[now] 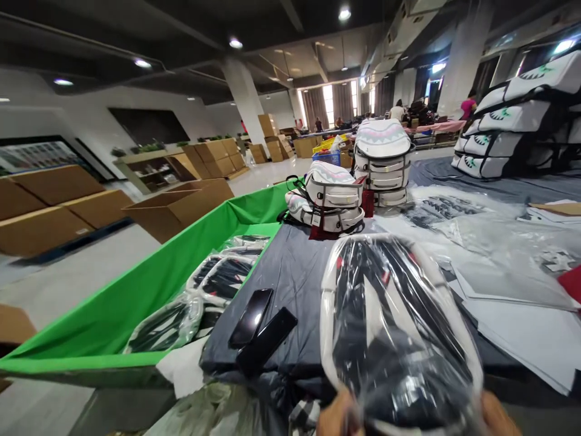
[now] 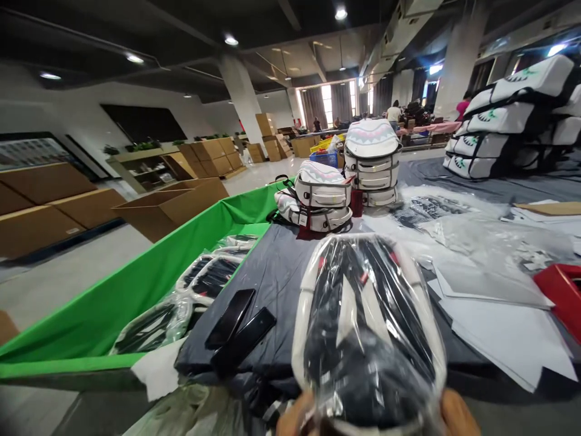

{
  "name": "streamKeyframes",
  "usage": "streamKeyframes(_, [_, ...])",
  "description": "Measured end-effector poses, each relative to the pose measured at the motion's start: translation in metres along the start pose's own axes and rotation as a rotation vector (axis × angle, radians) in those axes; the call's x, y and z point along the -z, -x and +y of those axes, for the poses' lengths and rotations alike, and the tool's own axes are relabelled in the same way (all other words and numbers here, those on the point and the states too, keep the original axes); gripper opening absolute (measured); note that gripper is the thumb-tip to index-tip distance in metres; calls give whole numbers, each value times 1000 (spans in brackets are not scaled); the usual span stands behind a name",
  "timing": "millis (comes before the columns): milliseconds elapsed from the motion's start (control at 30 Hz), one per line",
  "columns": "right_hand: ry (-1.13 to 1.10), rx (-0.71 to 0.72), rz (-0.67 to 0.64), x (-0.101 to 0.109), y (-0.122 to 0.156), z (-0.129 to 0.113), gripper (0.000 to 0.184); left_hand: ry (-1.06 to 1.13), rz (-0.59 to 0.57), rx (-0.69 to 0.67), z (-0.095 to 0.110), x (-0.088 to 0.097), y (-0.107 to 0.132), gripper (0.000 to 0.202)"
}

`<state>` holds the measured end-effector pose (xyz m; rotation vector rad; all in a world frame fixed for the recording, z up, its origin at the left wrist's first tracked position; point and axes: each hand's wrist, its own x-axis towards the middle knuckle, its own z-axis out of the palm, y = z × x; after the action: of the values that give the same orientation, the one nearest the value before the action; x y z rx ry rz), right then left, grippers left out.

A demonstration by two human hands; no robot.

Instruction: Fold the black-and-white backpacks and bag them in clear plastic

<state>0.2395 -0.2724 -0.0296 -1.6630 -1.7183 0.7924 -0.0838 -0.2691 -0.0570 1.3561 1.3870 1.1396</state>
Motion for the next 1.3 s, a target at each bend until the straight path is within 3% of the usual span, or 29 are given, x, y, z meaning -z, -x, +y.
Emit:
streamKeyframes(100, [3,152,42,6,-60,-17,54,-40,11,-142,32,-2,-41,38])
streamKeyframes(167, [-9,174,43,21,-99,-25,48,-68,146,-196,50,8,-75,39])
streamKeyframes(233, [-18,169,8,43,-118,-22,42,-76,305,-182,56,29,-96,42])
streamKeyframes(300, [-16,125,81,65,-109,-10,41,-87,515,-149,46,51,-94,49])
streamKeyframes(367, [15,36,274,78,-78,7,43,-58,668,-49,26,62,-70,57])
streamKeyframes(400, [46,-28,361,80,-58,15,44,0,684,49,15,60,-52,61])
streamKeyframes(467, [109,-167,410,71,-17,25,48,186,536,305,0,41,-15,71])
streamKeyframes(533, [135,-270,369,50,15,25,53,331,189,469,-1,8,14,77])
streamKeyframes(567, [130,-291,354,38,26,20,55,329,28,456,4,-11,21,75])
streamKeyframes(633, [143,-281,347,12,31,3,58,191,-181,254,18,-52,21,55])
streamKeyframes(733, [302,-261,316,-15,11,-24,61,21,-221,-8,33,-108,-3,42])
streamKeyframes(833, [448,-314,256,-17,-16,-31,45,-14,-102,-9,33,-146,-27,33])
streamKeyframes(933, [415,-332,117,2,-25,-15,29,49,-53,89,29,-154,-37,25])
streamKeyframes(1100, [162,-100,72,39,-25,11,17,255,-243,234,39,-131,-35,37])
streamKeyframes(1200, [48,-76,37,42,-26,10,19,391,-221,335,48,-123,-30,49])
streamKeyframes(1300, [-168,-29,-88,30,-21,5,31,535,-206,412,54,-129,-26,59])
